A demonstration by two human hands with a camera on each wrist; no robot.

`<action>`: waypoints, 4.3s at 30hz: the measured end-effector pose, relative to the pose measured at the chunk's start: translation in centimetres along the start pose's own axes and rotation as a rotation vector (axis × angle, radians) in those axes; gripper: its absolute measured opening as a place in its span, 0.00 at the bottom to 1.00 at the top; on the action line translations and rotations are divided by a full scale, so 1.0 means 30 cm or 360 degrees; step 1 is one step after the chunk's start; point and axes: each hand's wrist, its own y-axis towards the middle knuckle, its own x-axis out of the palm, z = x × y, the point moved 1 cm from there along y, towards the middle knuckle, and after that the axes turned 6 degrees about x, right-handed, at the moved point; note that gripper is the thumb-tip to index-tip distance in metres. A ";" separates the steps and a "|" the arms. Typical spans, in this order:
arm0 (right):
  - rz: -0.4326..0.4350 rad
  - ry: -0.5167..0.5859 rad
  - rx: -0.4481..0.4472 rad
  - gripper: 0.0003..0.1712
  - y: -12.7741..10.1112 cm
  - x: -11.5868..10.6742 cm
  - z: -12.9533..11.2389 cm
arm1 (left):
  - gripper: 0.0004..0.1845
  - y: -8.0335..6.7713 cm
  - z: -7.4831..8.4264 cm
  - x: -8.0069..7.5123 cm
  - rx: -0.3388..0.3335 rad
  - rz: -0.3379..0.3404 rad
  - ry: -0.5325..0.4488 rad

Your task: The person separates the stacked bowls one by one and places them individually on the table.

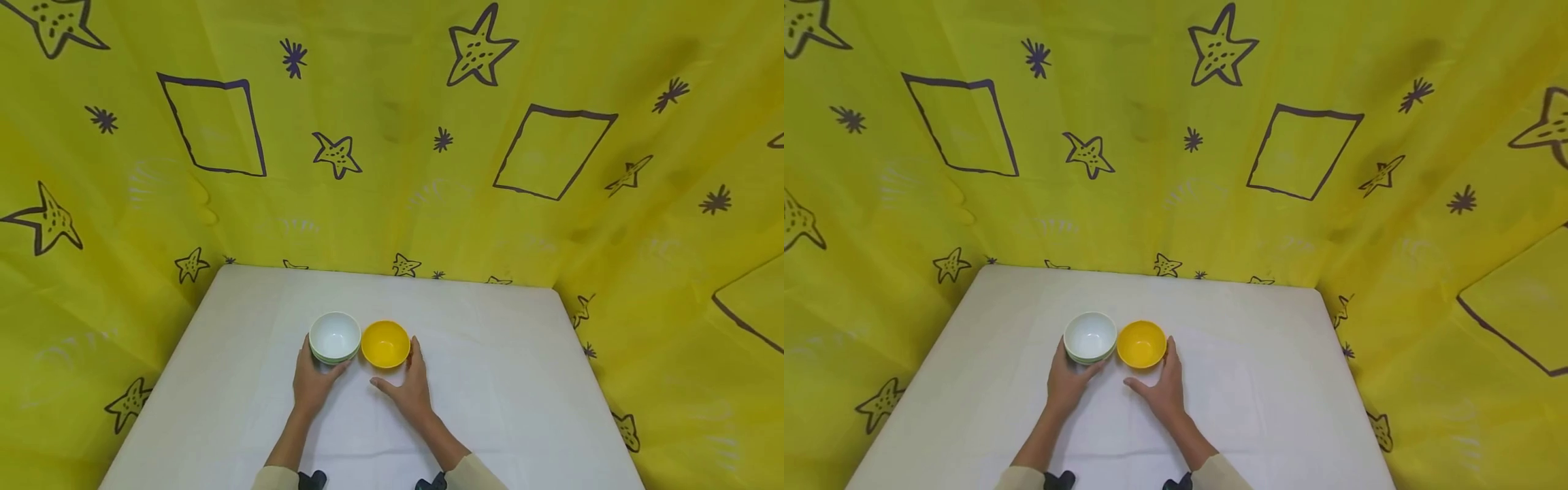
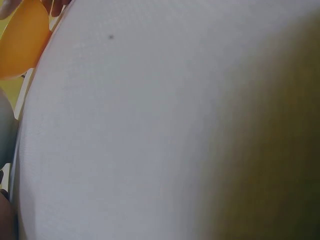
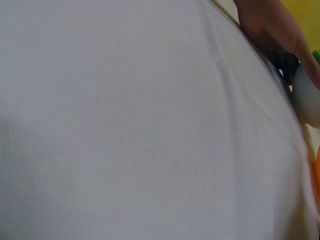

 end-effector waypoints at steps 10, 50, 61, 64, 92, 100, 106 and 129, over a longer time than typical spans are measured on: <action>0.0197 -0.0218 -0.0228 0.64 0.045 -0.024 -0.087 | 0.62 -0.001 0.010 -0.002 0.0016 0.0037 0.0056; -0.0264 -0.0720 -0.0208 0.70 0.189 0.196 -0.306 | 0.56 -0.011 0.010 0.002 0.0133 0.0077 0.0148; -0.0298 -0.0927 -0.0237 0.70 0.188 0.214 -0.297 | 0.55 -0.008 0.003 0.001 0.0081 0.0055 0.0118; -0.0297 -0.0933 -0.0214 0.71 0.187 0.213 -0.300 | 0.56 -0.009 0.004 0.002 0.0074 0.0052 0.0110; -0.0240 -0.0786 -0.0181 0.63 0.184 0.206 -0.297 | 0.55 -0.014 0.014 0.013 0.0090 0.0075 0.0125; -0.0259 -0.0727 -0.0151 0.64 0.189 0.201 -0.305 | 0.54 -0.014 0.017 0.007 0.0067 0.0066 0.0143; -0.0249 -0.0693 -0.0138 0.65 0.191 0.193 -0.311 | 0.54 -0.016 0.015 0.007 0.0020 0.0055 0.0177; -0.0108 -0.0496 -0.0106 0.65 0.182 0.097 -0.386 | 0.57 -0.017 -0.005 0.008 0.0007 0.0036 0.0146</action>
